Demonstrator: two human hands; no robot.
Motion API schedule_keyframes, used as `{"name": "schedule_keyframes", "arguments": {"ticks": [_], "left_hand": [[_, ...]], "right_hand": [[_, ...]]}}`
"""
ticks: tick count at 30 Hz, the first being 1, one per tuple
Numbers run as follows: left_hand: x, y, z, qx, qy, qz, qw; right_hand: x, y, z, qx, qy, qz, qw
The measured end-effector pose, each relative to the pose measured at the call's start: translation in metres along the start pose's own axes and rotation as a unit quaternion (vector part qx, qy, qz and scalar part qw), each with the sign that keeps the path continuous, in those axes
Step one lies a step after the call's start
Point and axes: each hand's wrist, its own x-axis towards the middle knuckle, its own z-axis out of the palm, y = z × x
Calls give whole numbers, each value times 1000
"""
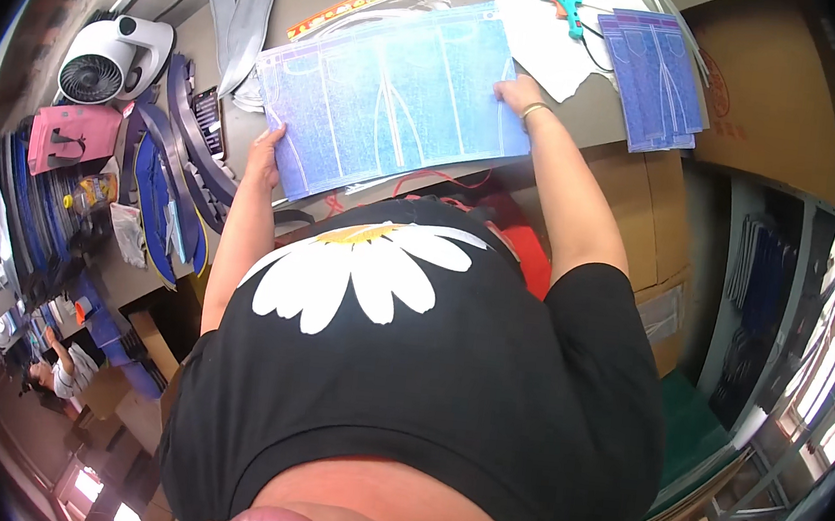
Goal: The person puts on gloves and assembles booklets by inserting blue plastic sheets into white covers. They smooth the sheets into place, stack the finished units, and place them into a cardboard box.
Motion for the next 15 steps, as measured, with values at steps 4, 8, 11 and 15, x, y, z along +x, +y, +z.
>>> {"name": "schedule_keyframes", "arguments": {"ticks": [4,8,11,15], "left_hand": [[4,-4,-3,21,2,13,1000],[3,-5,-9,32,-11,6,999],[-3,0,-4,55,-21,-12,998],[-9,11,-1,48,-61,-51,996]], "right_hand": [[7,10,-5,33,-19,-9,999],[3,8,-2,39,-12,-22,999],[2,8,0,57,-13,-22,998],[15,22,1,65,-20,-31,997]]}}
